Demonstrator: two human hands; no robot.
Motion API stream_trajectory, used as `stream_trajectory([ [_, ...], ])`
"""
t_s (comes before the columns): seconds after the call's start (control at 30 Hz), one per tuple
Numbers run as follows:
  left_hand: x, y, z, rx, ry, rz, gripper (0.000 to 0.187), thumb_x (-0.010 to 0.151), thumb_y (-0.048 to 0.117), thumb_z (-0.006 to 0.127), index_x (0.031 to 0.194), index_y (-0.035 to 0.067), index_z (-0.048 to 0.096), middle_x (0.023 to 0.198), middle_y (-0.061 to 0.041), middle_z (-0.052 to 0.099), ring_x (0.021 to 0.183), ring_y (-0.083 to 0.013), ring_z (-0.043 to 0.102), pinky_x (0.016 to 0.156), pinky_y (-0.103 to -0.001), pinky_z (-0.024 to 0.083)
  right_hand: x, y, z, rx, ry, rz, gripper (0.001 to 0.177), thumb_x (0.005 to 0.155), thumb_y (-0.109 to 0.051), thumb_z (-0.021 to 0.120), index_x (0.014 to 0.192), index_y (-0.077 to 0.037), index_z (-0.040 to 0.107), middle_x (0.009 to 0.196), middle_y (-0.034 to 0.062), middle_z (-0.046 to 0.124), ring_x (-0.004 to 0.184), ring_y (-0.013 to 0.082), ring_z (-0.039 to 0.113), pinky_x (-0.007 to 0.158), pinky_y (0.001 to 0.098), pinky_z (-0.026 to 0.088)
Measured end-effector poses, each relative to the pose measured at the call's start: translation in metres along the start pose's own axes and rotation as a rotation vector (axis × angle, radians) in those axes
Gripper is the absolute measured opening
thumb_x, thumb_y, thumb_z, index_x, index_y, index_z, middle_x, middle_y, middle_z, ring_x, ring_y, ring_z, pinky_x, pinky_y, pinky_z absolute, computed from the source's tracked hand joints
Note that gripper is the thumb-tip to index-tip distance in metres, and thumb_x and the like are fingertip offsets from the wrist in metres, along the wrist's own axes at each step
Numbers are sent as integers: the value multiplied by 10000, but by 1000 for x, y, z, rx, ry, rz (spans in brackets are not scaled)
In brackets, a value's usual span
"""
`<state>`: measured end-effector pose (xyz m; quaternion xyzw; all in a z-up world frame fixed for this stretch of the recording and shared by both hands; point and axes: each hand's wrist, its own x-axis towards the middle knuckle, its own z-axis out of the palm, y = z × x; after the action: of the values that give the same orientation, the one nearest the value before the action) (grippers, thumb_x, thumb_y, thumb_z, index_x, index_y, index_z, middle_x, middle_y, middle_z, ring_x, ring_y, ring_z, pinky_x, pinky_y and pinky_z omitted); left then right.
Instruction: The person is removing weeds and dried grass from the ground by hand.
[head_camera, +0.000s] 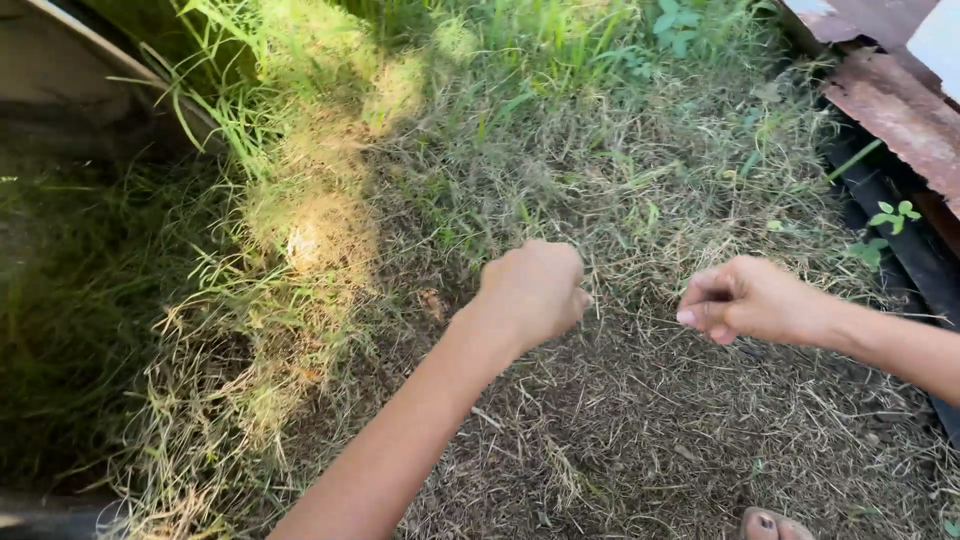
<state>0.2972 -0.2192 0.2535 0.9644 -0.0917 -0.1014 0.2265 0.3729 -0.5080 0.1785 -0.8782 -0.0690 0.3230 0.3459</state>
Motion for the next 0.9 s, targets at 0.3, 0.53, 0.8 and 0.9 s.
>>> stream_trajectory([
  [0.3,62,41,73,126,-232,46,260,802,110,696,1050,40,735,1084,-210,731,1006,-367,723,840,-468,599,76,148,52,-540,217,-250,197,906,-191,643,1026,-84,756,981,89,740,930,270,715,862,390,572],
  [0.53,101,-4,209,-109,-302,-71,241,855,197,689,1008,28,768,1018,-214,738,947,-360,722,852,-453,565,147,190,66,-564,444,-595,276,839,-142,678,1092,-30,681,1221,230,626,1099,403,602,939,476,489],
  [0.8,88,-11,288,-929,-67,-493,220,947,192,641,1028,16,745,743,-96,712,632,-150,655,595,-309,537,107,176,84,-388,511,-524,105,907,-142,666,931,-42,647,880,150,683,892,313,644,812,449,526],
  [0.9,97,-6,321,-1044,78,-513,195,954,139,623,1067,32,741,732,-55,715,628,-105,656,597,-275,545,82,162,71,-113,539,-228,113,903,-99,637,999,-81,695,782,142,725,742,289,641,681,424,509],
])
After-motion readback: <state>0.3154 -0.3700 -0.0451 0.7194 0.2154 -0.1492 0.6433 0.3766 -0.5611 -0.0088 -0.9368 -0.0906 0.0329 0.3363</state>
